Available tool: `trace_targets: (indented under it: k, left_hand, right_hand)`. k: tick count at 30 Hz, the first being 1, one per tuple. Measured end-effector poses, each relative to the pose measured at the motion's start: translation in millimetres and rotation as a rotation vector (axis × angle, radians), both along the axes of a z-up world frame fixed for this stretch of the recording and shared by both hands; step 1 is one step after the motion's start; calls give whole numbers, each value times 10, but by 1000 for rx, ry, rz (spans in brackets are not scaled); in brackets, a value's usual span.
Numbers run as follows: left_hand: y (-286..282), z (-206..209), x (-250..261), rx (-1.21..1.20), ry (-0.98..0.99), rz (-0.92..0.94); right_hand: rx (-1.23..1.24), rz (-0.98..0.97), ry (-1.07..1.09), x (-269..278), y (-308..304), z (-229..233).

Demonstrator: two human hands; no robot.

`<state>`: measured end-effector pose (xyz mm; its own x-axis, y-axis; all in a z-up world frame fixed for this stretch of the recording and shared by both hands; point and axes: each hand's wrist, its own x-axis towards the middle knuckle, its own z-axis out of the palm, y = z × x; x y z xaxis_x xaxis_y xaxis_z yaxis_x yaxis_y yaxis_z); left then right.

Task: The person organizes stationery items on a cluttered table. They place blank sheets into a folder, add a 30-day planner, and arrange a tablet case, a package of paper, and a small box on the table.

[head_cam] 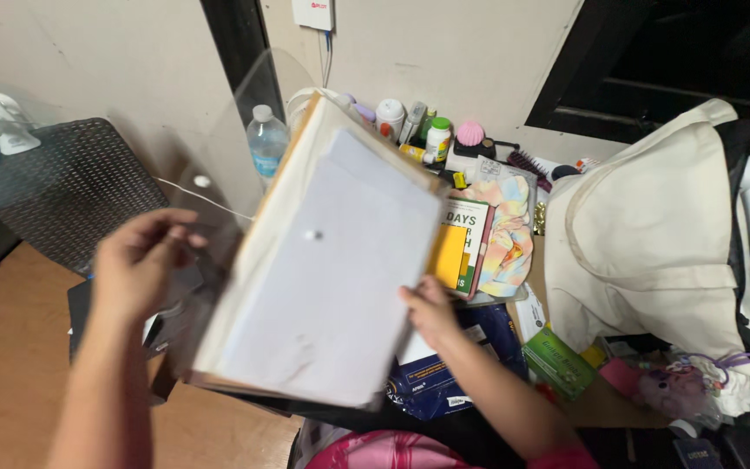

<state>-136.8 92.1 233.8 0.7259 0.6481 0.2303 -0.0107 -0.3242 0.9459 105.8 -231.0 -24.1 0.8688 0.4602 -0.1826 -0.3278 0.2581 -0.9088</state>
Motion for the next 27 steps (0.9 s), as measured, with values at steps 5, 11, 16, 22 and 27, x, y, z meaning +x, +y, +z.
trace_targets:
  k: [5, 11, 16, 22, 27]
  left_hand:
    - [11, 358, -302, 238, -29, 134]
    - [-126, 381, -323, 333, -69, 147]
    - [-269, 437, -223, 446, -12, 200]
    - [-453, 558, 6, 573, 121, 213]
    - [-462, 548, 116, 613, 88, 182]
  right_hand:
    - [-38, 323, 178, -335, 819, -265]
    - [-8, 458, 229, -327, 1459, -659]
    - [-112, 488, 224, -165, 1571, -743]
    - [-19, 505, 387, -180, 1518, -731]
    - [-1, 504, 406, -205, 1491, -707]
